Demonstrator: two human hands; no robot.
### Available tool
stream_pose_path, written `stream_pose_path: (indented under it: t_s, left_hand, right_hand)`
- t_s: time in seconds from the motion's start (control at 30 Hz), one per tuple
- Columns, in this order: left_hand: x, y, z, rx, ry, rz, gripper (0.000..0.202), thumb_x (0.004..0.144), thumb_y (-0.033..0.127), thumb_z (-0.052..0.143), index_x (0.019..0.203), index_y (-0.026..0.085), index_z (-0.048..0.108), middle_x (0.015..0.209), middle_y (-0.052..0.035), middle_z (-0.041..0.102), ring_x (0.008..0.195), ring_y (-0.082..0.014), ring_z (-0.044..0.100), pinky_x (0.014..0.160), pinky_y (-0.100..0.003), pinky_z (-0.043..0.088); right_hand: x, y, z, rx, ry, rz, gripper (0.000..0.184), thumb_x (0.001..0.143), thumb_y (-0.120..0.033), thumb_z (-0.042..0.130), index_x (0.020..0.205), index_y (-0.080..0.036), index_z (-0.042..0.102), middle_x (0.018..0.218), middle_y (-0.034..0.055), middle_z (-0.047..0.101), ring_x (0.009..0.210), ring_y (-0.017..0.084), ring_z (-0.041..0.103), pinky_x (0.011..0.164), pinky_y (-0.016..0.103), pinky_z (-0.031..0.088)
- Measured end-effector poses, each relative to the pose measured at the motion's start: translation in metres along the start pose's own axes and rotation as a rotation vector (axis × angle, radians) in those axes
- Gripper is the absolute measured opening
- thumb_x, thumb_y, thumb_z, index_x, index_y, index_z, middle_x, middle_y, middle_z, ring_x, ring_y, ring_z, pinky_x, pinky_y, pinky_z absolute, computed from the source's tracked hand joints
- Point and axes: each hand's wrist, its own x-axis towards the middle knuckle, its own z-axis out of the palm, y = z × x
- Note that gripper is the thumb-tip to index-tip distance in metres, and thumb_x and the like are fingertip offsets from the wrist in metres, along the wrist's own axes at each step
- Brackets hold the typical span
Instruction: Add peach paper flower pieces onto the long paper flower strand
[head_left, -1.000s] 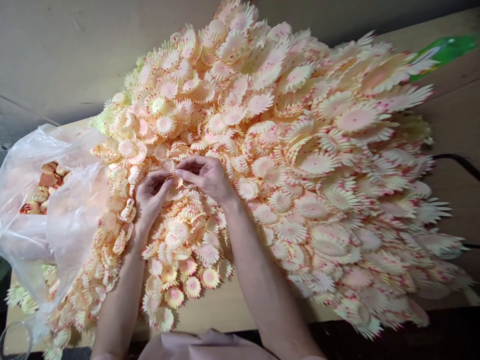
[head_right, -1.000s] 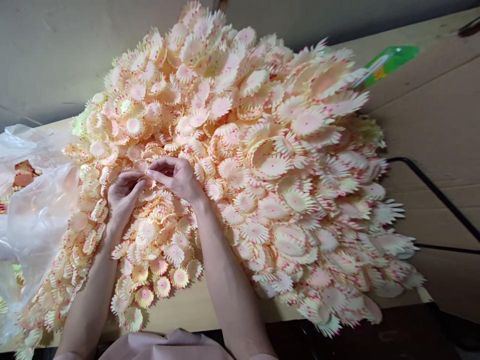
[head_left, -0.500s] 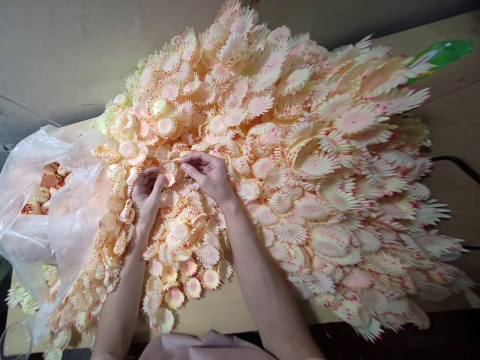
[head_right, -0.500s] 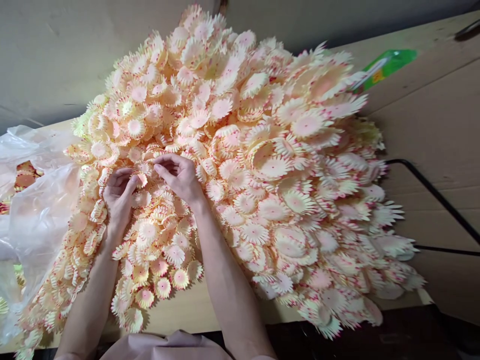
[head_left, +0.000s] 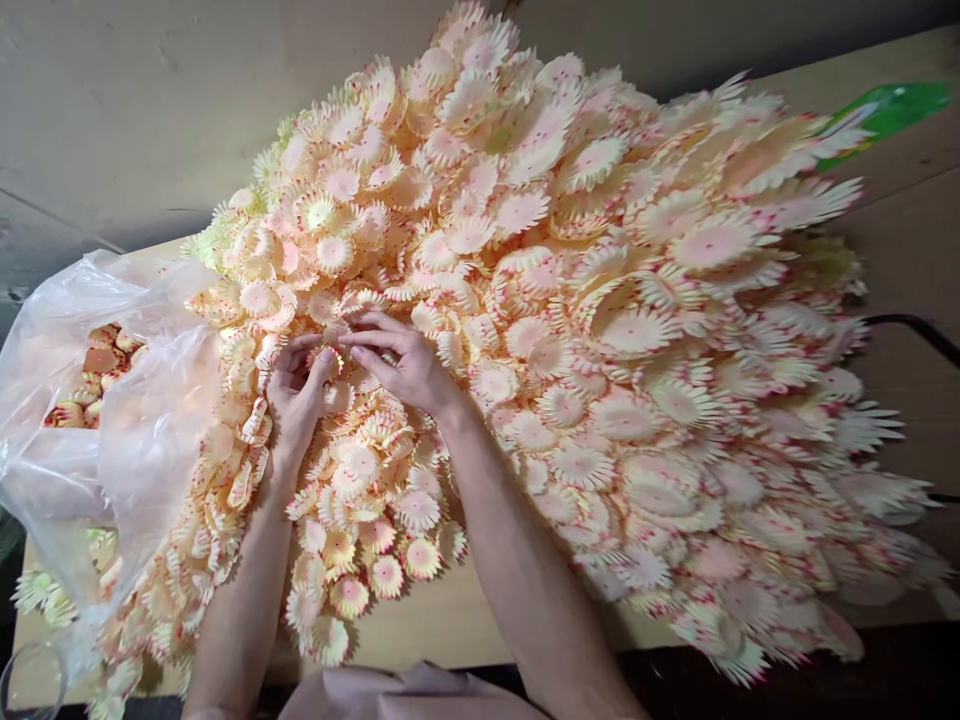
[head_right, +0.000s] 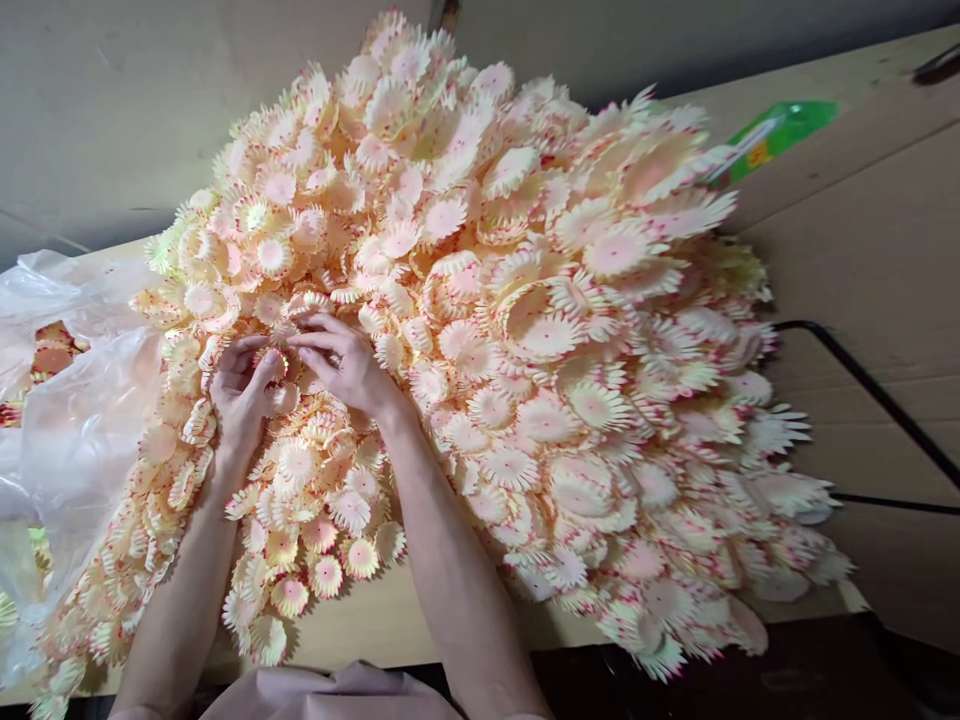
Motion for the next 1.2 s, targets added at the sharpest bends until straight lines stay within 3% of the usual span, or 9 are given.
stream_pose_path:
  t_s: [0.1,0.2,0.37,0.5,0.6,0.8,1.0,1.2]
  left_hand:
    - [0.0001,-0.0008,0.0,0.011,0.012,-0.001,0.026,0.074,0.032,0.077,0.095,0.019,0.069,0.095,-0.0029,0.07,0.082,-0.0111,0.064,0.077,-0.021,0.052]
    - [0.0001,-0.0011,-0.0003,0.024,0.017,0.006,0.025,0.075,0.032,0.076,0.094,0.019,0.069,0.095,-0.0033,0.07,0.081,-0.011,0.064,0.077,-0.021,0.052]
    - [-0.0002,0.0007,-0.0005,0.047,0.016,-0.011,0.024,0.075,0.033,0.075,0.094,0.019,0.069,0.095,-0.0035,0.069,0.081,-0.0112,0.063,0.076,-0.02,0.052]
    - [-0.0004,0.002,-0.0003,0.025,0.002,-0.009,0.021,0.078,0.031,0.073,0.094,0.019,0.069,0.092,-0.0026,0.068,0.076,-0.0097,0.061,0.074,-0.02,0.051]
    - [-0.0004,0.0018,-0.0004,0.013,-0.007,-0.01,0.019,0.08,0.031,0.071,0.094,0.018,0.069,0.089,-0.0022,0.068,0.075,-0.0093,0.061,0.073,-0.02,0.05]
    - [-0.0002,0.0018,-0.0008,0.011,-0.009,0.0,0.019,0.079,0.032,0.072,0.093,0.019,0.07,0.09,-0.0018,0.068,0.079,-0.0104,0.062,0.076,-0.021,0.05]
    - [-0.0002,0.0018,-0.001,0.027,-0.012,-0.009,0.021,0.08,0.034,0.071,0.095,0.019,0.069,0.091,-0.0028,0.069,0.079,-0.0112,0.062,0.076,-0.022,0.05]
    - [-0.0005,0.0026,-0.0009,0.033,-0.021,-0.013,0.02,0.08,0.033,0.071,0.095,0.019,0.069,0.09,-0.0021,0.068,0.079,-0.0104,0.062,0.076,-0.021,0.05]
  right_hand:
    - [0.0008,-0.0014,-0.0008,0.099,0.002,0.038,0.021,0.089,-0.023,0.059,0.104,-0.019,0.073,0.111,0.0086,0.067,0.109,0.019,0.062,0.095,0.036,0.053]
    - [0.0006,-0.0036,-0.0033,0.226,0.091,0.106,0.019,0.086,-0.025,0.063,0.101,-0.02,0.074,0.112,0.0076,0.069,0.11,0.02,0.063,0.091,0.035,0.055]
    - [-0.0002,-0.0044,-0.0065,0.337,0.216,0.212,0.017,0.081,-0.029,0.069,0.095,-0.02,0.073,0.109,0.0059,0.07,0.092,0.017,0.068,0.083,0.031,0.056]
    - [0.0003,-0.0053,-0.0051,0.296,0.15,0.204,0.017,0.081,-0.031,0.068,0.094,-0.02,0.072,0.103,0.0057,0.071,0.085,0.016,0.067,0.078,0.031,0.057]
    - [0.0001,-0.0063,-0.0032,0.191,0.035,0.122,0.013,0.082,-0.025,0.064,0.09,-0.019,0.072,0.102,0.0071,0.069,0.092,0.018,0.066,0.077,0.031,0.057]
    - [-0.0023,-0.0042,-0.0015,-0.025,-0.103,-0.023,0.022,0.07,-0.008,0.061,0.086,-0.018,0.072,0.116,0.0088,0.062,0.109,0.022,0.061,0.096,0.039,0.052]
    - [-0.002,0.0023,0.0006,-0.075,-0.1,-0.044,0.021,0.071,-0.009,0.064,0.087,-0.018,0.074,0.113,0.0092,0.062,0.108,0.021,0.062,0.096,0.037,0.052]
    - [-0.0009,-0.0004,0.0003,-0.043,-0.015,0.015,0.011,0.079,-0.017,0.065,0.085,-0.018,0.074,0.103,0.0075,0.067,0.108,0.021,0.063,0.092,0.036,0.052]
